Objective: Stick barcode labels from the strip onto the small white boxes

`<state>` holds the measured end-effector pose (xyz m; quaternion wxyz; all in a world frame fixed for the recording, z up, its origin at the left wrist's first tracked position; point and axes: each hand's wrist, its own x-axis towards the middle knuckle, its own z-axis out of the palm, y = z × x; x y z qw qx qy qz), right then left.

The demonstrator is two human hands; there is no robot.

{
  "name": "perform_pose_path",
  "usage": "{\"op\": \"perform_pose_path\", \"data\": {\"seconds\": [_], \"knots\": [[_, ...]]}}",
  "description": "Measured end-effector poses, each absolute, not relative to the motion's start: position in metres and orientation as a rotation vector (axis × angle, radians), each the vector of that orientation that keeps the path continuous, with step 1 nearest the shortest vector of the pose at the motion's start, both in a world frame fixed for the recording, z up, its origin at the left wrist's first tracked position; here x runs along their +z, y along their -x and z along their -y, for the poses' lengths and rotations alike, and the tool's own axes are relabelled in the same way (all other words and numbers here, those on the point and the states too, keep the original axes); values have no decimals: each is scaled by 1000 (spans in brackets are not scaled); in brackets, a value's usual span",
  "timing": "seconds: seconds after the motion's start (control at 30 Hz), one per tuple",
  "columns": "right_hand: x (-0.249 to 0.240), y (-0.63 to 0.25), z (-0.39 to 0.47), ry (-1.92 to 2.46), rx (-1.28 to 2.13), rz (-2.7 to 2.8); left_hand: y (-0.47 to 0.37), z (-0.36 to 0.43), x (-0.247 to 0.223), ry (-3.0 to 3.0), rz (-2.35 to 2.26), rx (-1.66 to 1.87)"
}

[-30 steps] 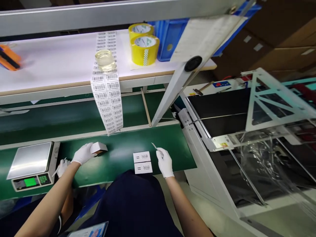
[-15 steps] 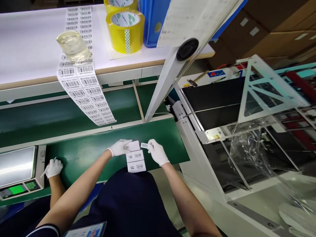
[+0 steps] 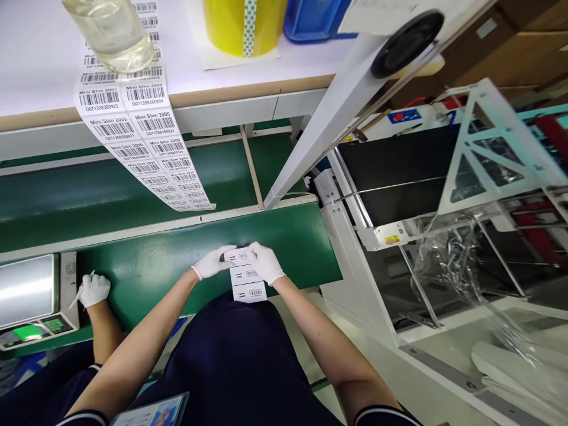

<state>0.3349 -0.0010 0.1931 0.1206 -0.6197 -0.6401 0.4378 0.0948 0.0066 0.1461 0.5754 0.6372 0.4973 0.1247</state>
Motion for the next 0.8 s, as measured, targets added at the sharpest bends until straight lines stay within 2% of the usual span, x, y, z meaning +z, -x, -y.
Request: {"op": "perform_pose_path", "data": {"seconds": [0.8], "knots": [[187, -326, 5, 1892, 1022, 2109, -95, -7, 148, -1505, -1152, 268]]}}
